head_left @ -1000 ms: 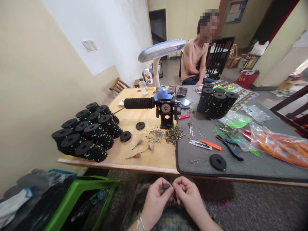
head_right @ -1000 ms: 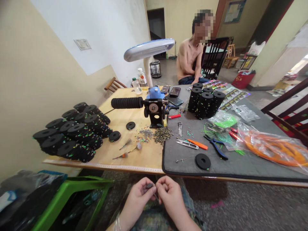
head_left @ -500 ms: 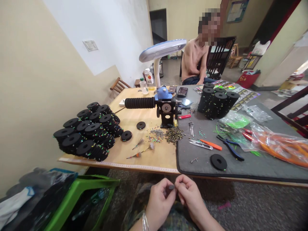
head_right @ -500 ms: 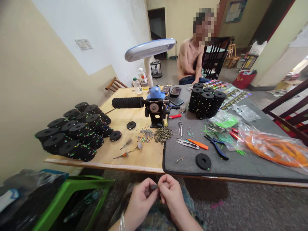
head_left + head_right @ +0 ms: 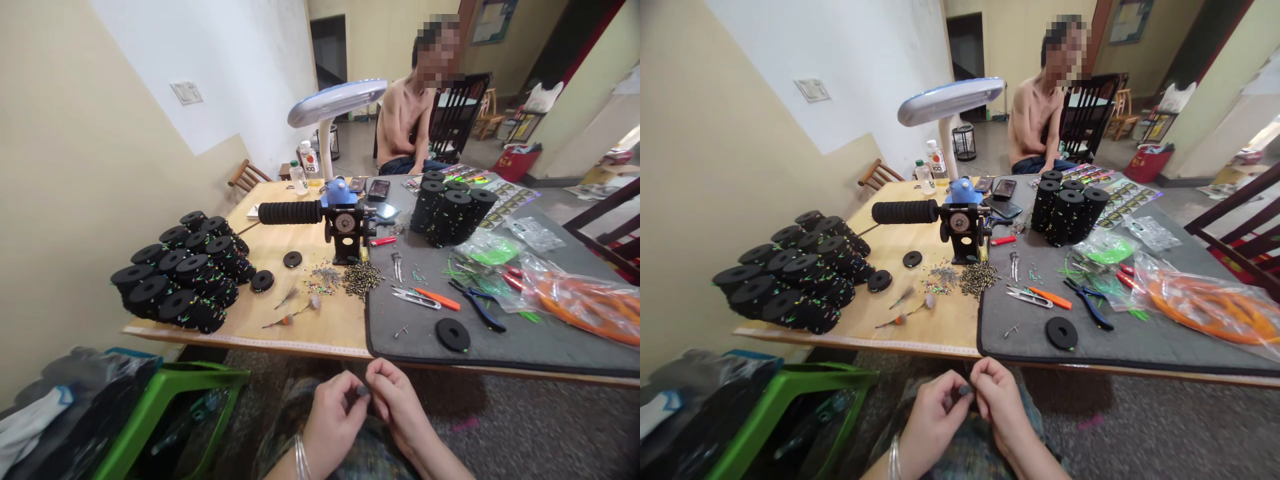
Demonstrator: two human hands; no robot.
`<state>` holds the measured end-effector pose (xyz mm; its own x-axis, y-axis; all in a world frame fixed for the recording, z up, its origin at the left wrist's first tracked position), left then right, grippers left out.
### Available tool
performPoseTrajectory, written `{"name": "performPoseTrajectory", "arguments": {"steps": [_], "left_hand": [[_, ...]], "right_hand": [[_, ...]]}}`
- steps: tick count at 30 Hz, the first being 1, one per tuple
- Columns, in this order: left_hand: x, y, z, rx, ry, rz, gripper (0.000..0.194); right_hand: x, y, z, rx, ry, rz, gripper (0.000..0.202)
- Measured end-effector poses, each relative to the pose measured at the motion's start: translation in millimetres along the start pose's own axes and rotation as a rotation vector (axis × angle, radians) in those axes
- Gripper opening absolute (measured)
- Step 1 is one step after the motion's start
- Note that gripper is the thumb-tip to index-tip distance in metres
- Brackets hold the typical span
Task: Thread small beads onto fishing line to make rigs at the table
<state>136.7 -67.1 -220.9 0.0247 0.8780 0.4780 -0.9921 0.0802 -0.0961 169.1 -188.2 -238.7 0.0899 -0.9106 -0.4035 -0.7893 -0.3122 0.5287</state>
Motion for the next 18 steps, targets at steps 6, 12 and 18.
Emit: {"name": "performPoseTrajectory", "arguments": {"steps": [6,12,18], "left_hand": [[-1.3,-0.3,-4.7,0.13,0.237,-0.005,0.009],[-3.2,2.0,-6.0,0.248,0.423,-0.038,0.01],[-2.1,1.9,-5.2,0.229,0.46,-0.041,0.004]], "right_hand": [[3.6,0.3,-1.5,0.056,0.138,0.034,0.033],[6.1,1.3,-4.7,0.223,0.292,0.043,0.034],[6.2,3.9,-4.6,0.341,0.431,0.07,0.029]]}}
Point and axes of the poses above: each hand's wrist, its own y-axis away from the middle knuckle, its own x-axis out of the back of the hand, z = x × y, the point moved 2 cm from there along -y, towards the middle knuckle, and after that the axes turned 8 degrees about -x, right-handed, at the moved point
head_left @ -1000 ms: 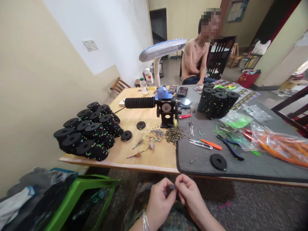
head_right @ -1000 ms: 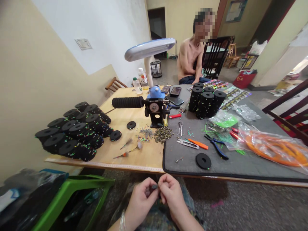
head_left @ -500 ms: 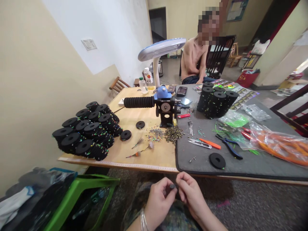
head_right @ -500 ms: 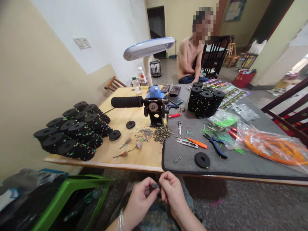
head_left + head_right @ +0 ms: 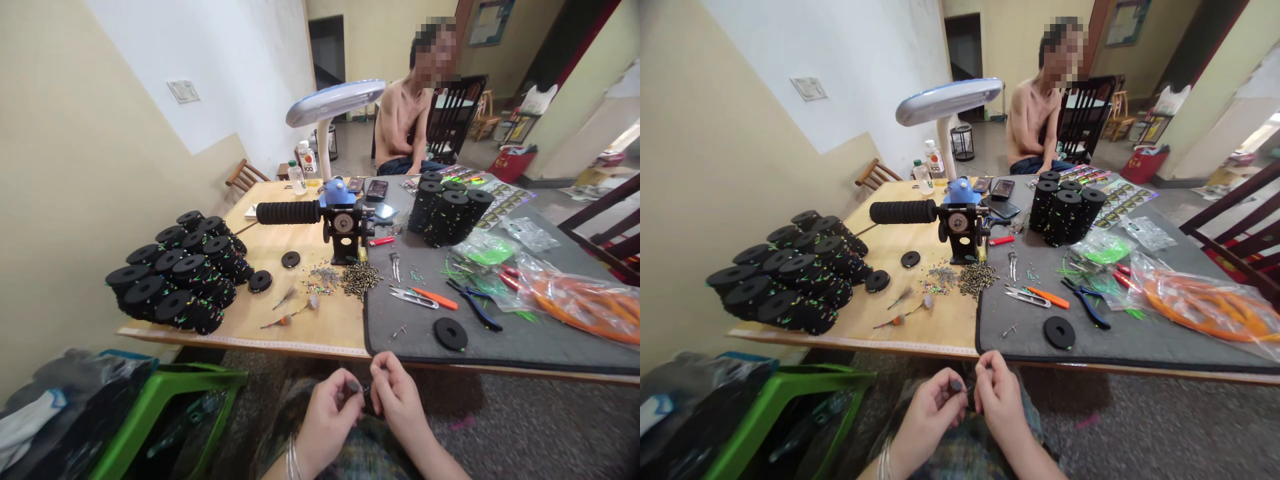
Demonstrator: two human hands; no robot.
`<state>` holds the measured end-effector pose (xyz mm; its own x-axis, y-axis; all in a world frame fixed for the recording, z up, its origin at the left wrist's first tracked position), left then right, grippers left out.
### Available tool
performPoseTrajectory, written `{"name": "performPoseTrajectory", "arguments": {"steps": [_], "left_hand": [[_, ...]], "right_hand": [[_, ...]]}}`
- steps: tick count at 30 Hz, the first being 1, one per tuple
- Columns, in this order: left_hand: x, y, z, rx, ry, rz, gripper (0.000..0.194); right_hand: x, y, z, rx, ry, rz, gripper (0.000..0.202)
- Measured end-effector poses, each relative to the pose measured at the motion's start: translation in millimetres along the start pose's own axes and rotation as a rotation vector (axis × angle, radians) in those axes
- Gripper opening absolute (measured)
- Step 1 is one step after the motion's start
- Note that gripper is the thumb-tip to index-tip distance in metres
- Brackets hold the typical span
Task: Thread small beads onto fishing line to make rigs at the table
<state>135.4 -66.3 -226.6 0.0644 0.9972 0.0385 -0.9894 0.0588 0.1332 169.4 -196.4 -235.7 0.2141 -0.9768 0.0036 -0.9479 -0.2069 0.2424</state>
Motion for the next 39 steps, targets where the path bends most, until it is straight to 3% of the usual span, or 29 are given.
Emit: {"name": "performPoseTrajectory", "arguments": {"steps": [7,12,25,32,39], "left_hand": [[1.9,-5,8,-0.088,-0.149,0.053,0.007],[1.3,-8,17,-0.074,-0.208,0.09,0.008],[12.2,-9,20,-0.087,0.025,0.125,0.016],[13.4,-11,13,-0.065,-0.009,0.226,0.016],[21.4,-12,3,-0.05,0.074,0.326,0.022]], "right_hand": [[-2,2,4,0.045,0.063,-0.025,0.025],[-3,4,4,0.067,0.099,-0.064,0.023],[7,4,-25,0.208,0.413,-0.172,0.013],[4,6,-20,0.26,0.5,-0.081,0.016],[6,5,-17,0.254,0.442,-0.017,0.016]]}}
Point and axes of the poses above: each hand's wrist, its own y-axis away from the middle knuckle, its own x-axis out of the back of the hand, z = x × y, the point moved 2 cm from there along -y, towards the middle knuckle, and after that the axes turned 8 degrees about -x, right-handed, at the moved point
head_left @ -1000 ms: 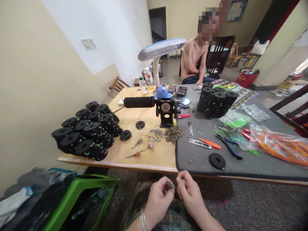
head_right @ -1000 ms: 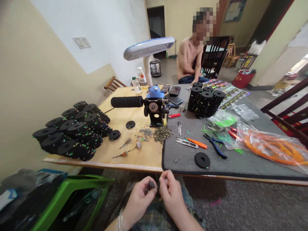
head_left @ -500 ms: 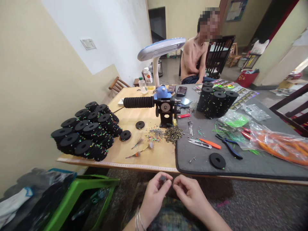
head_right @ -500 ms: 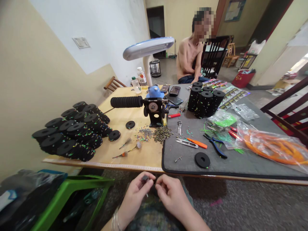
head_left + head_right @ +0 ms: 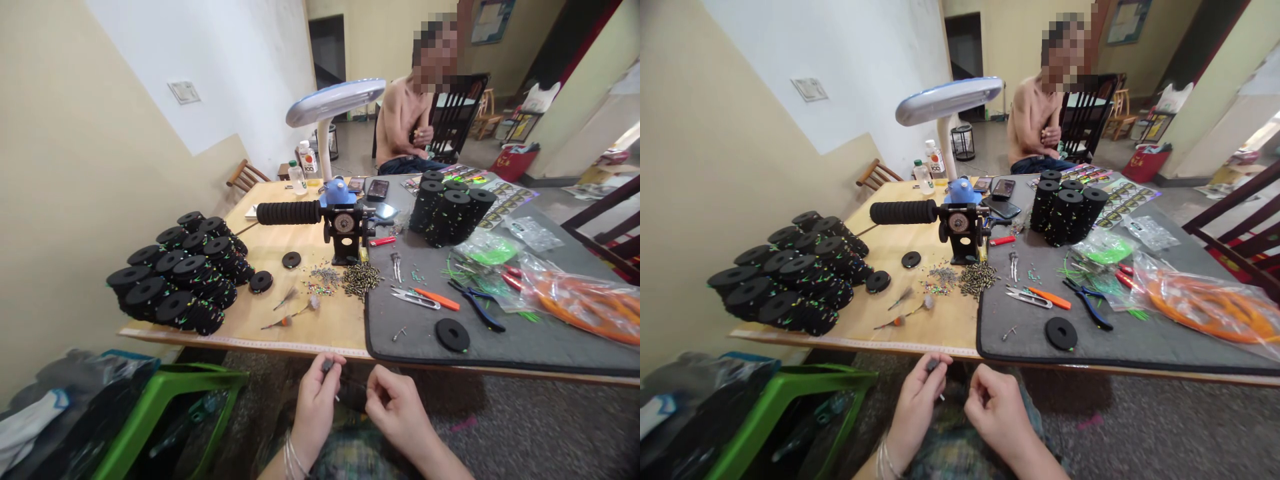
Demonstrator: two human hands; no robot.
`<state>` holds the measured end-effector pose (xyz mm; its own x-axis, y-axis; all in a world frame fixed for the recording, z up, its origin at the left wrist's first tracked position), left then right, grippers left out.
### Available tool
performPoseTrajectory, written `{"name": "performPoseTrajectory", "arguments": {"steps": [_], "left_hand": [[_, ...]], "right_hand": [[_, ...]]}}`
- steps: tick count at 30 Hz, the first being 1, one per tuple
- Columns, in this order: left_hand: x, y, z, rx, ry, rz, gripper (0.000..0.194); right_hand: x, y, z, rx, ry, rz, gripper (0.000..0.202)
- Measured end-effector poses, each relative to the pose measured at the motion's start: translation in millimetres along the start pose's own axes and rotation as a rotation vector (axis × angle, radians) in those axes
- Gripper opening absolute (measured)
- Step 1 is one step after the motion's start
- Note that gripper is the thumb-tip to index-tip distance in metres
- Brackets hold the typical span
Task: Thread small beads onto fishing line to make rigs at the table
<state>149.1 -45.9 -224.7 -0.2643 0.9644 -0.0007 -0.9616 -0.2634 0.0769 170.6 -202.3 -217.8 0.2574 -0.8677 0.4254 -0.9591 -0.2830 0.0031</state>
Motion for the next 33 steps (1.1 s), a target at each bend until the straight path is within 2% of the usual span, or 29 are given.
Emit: {"name": "performPoseTrajectory", "arguments": {"steps": [6,10,14,17,21,25,33], "left_hand": [[14.3,-6,1,-0.001,0.074,0.079,0.02],[17.2,-4,6,0.026,0.057,-0.001,0.024],[10.0,1,5,0.043,0.007,-0.151,0.026],[0.6,4,5,0.049,-0.011,-0.18,0.028],[-12.3,3,14,-0.02,-0.026,-0.2,0.028],[-14.3,0,18,-0.014,-0.032,-0.186,0.024],[6.2,-4,19,-0.042,-0.042,-0.096,0.024]], "right_hand": [[10,-4,2,-0.049,-0.058,0.062,0.015],[14,-4,2,-0.08,-0.121,0.074,0.016],[15,-4,2,-0.087,-0.16,0.052,0.016],[15,-4,2,-0.091,-0.176,0.017,0.017],[15,-5,-1,-0.077,-0.176,-0.013,0.015],[17,-5,-3,-0.059,-0.145,-0.01,0.015],[18,-4,-1,0.007,0.015,-0.032,0.018]]}}
Point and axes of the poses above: each hand's wrist, its own y-axis away from the middle knuckle, its own x-axis out of the back of the hand, z = x × y, the point moved 2 cm from there along -y, towards the middle knuckle, and after that the axes turned 8 degrees about -x, right-handed, at the moved point
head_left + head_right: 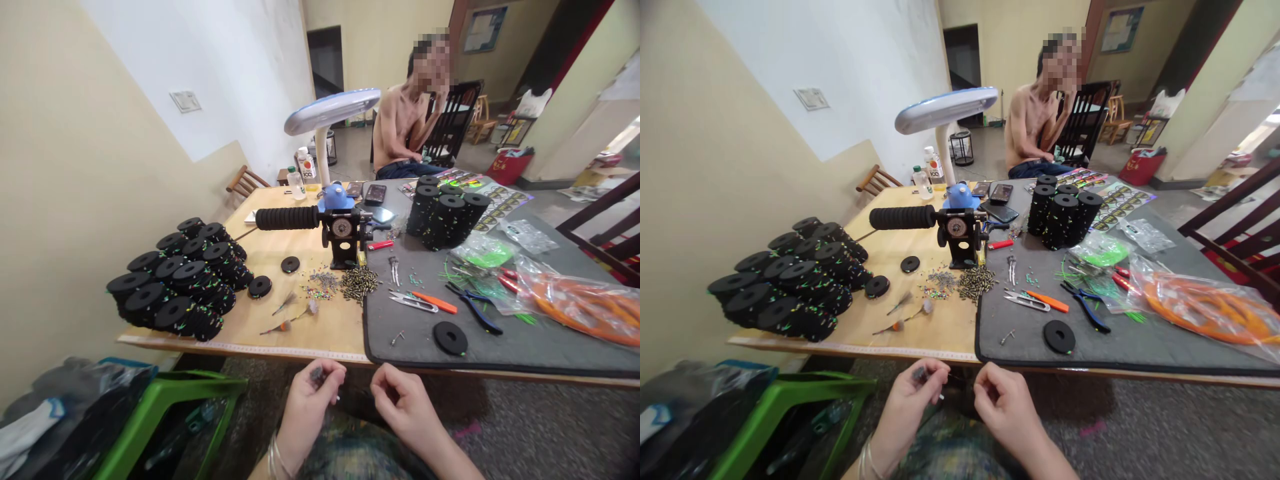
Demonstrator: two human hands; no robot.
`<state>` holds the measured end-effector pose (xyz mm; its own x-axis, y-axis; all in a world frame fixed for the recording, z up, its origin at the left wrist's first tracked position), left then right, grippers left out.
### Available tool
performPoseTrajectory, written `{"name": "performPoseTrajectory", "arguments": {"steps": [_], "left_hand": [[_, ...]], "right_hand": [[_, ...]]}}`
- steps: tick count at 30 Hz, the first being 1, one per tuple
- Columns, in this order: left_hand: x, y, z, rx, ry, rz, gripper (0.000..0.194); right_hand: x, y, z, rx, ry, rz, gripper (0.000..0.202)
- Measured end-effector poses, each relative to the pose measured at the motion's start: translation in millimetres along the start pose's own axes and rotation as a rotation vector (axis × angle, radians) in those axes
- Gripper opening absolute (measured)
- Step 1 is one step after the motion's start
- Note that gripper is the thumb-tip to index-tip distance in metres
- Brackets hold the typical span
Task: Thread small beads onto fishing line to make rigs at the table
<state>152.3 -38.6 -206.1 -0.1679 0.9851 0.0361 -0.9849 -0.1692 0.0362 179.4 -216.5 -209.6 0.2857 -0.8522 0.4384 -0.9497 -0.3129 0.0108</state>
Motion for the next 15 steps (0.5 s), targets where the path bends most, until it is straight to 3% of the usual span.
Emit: {"name": "performPoseTrajectory", "arguments": {"steps": [3,8,10,15], "left_hand": [[3.1,1,4,-0.011,-0.058,-0.013,0.026],[3.6,5,14,-0.098,-0.205,-0.021,0.023],[2.8,7,20,-0.161,-0.267,-0.038,0.021],[2.3,13,28,-0.318,-0.383,-0.089,0.017]], "right_hand": [[10,3,-8,0.055,0.114,0.012,0.013],[26,14,-31,0.131,0.065,0.164,0.043],[19,14,-37,0.095,-0.036,0.11,0.047],[-19,4,-30,-0.118,-0.333,-0.21,0.039]]}}
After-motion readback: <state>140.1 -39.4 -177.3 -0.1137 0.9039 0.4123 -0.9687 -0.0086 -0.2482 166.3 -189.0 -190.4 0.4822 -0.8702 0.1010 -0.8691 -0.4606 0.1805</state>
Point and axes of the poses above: each hand's wrist, its own y-axis away from the middle knuckle, its own x-axis out of the back of the hand, z = x × y, the point moved 2 cm from there along -y, towards the middle knuckle, and after that the axes turned 8 degrees about -x, right-handed, at the moved point
